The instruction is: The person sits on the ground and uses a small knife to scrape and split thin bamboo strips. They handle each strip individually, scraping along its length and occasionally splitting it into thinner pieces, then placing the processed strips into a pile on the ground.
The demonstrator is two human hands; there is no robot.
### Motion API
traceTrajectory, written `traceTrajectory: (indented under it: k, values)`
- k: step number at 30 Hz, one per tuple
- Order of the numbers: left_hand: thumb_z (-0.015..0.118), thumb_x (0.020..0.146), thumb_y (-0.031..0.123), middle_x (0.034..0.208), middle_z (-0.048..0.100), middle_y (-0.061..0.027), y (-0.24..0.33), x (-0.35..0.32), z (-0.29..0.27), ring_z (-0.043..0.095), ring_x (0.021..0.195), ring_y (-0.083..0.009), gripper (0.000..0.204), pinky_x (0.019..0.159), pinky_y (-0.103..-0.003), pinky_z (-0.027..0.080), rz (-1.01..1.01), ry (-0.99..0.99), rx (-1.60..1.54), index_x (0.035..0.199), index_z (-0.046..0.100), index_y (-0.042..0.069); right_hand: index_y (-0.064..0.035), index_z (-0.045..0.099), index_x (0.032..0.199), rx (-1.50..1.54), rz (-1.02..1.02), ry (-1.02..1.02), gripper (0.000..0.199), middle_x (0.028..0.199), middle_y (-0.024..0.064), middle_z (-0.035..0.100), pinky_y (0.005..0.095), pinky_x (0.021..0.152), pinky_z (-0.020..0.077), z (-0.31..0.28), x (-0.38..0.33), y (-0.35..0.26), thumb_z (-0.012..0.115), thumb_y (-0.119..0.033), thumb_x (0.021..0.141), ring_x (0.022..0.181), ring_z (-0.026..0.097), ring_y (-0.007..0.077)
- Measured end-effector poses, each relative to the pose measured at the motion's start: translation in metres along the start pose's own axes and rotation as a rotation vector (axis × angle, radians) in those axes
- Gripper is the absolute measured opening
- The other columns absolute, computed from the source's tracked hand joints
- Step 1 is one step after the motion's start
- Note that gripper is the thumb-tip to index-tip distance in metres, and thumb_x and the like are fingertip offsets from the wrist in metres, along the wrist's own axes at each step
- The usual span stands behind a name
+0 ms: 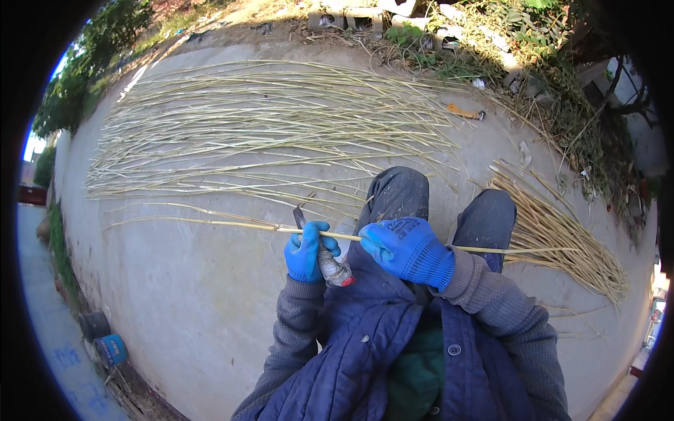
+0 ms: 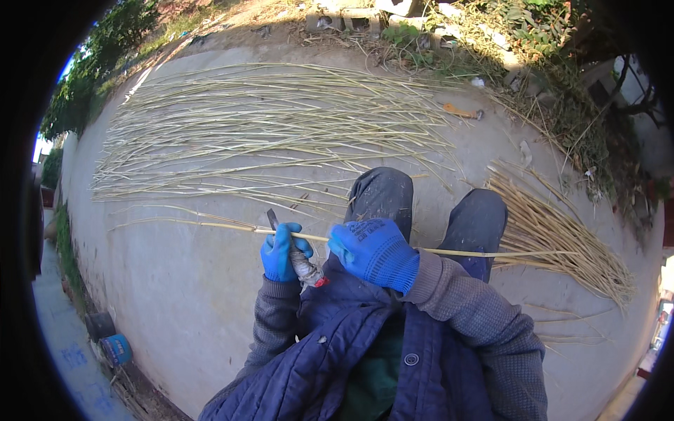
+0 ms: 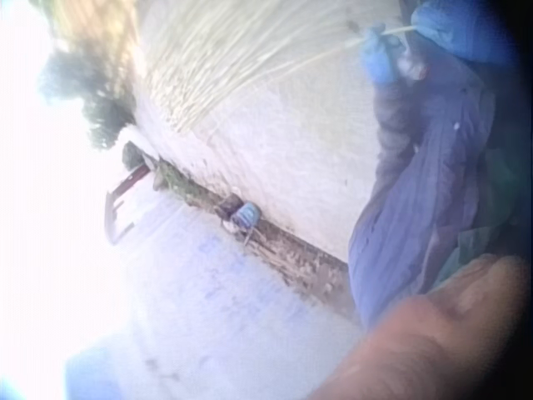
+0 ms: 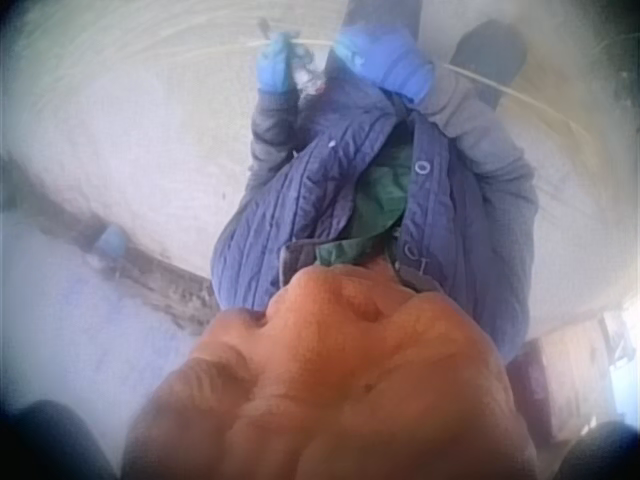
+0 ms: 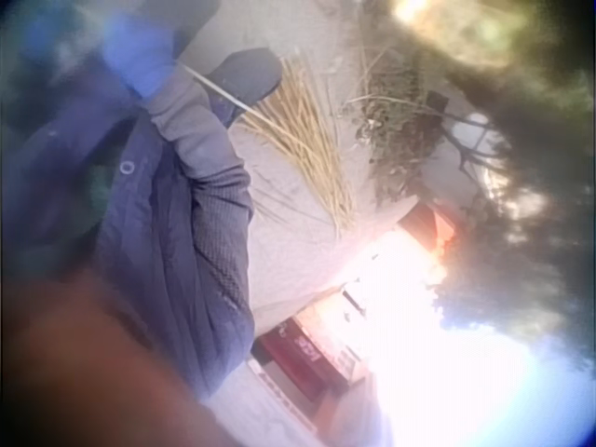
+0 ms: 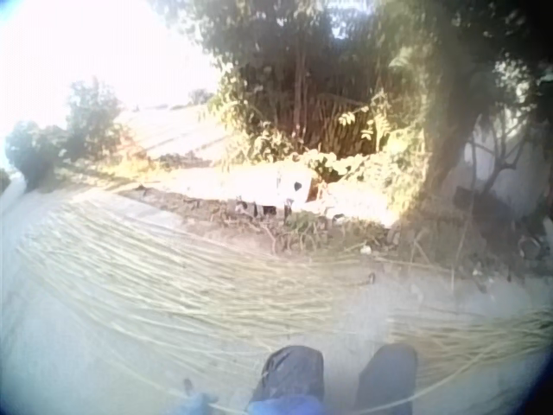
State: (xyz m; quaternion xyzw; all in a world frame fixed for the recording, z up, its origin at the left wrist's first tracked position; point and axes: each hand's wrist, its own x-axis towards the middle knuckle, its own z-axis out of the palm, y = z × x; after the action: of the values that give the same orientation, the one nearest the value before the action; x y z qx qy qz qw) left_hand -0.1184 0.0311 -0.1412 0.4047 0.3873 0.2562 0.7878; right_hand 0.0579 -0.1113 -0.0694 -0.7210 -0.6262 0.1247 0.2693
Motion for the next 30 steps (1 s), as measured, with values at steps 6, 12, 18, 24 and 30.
traceTrajectory:
  k: [6,12,18,24,30]
  values:
    - [0.053,0.102,0.029,0.065,0.062,-0.0113,0.005,-0.010,0.012,0.060,0.054,-0.0202,0.034,0.052,-0.031,0.051,0.018,0.063,-0.028,0.104,0.060,-0.004,-0.0074,0.064,0.092,0.023,-0.012,-0.071,0.015,0.076,0.0132,0.067,0.0435,0.059,0.0528,0.000,0.007,-0.002,0.063,-0.022,0.091,0.068,0.067,0.0321]
    - [0.053,0.102,0.028,0.067,0.064,-0.0125,-0.005,-0.021,0.017,0.062,0.056,-0.0206,0.033,0.053,-0.032,0.053,-0.014,-0.067,0.028,0.103,0.061,-0.004,-0.0087,0.060,0.085,0.061,-0.060,-0.030,0.017,0.073,0.0135,0.064,0.0454,0.057,0.0509,0.004,0.013,-0.005,0.060,-0.024,0.091,0.065,0.066,0.0330]
    - [0.051,0.103,0.025,0.070,0.065,-0.0121,-0.009,-0.021,0.013,0.062,0.057,-0.0197,0.032,0.054,-0.032,0.053,-0.145,-0.091,-0.071,0.103,0.063,-0.005,-0.0112,0.058,0.086,0.099,-0.094,-0.059,0.011,0.075,0.0106,0.064,0.0444,0.058,0.0493,0.006,0.008,0.006,0.061,-0.022,0.087,0.067,0.065,0.0306]
    - [0.051,0.103,0.025,0.074,0.067,-0.0110,-0.037,-0.028,0.023,0.063,0.060,-0.0180,0.032,0.057,-0.030,0.053,0.018,-0.024,0.017,0.099,0.065,-0.004,-0.0110,0.058,0.086,0.019,-0.192,-0.044,0.010,0.074,0.0091,0.062,0.0414,0.057,0.0500,0.022,0.015,-0.001,0.064,-0.019,0.084,0.065,0.065,0.0291]
    - [0.053,0.102,0.026,0.072,0.066,-0.0122,-0.005,-0.022,0.015,0.062,0.055,-0.0196,0.030,0.053,-0.032,0.052,-0.072,0.111,0.106,0.101,0.062,-0.002,-0.0095,0.061,0.087,0.008,-0.130,-0.028,0.011,0.077,0.0110,0.066,0.0405,0.058,0.0517,0.007,0.014,0.002,0.065,-0.019,0.086,0.065,0.066,0.0306]
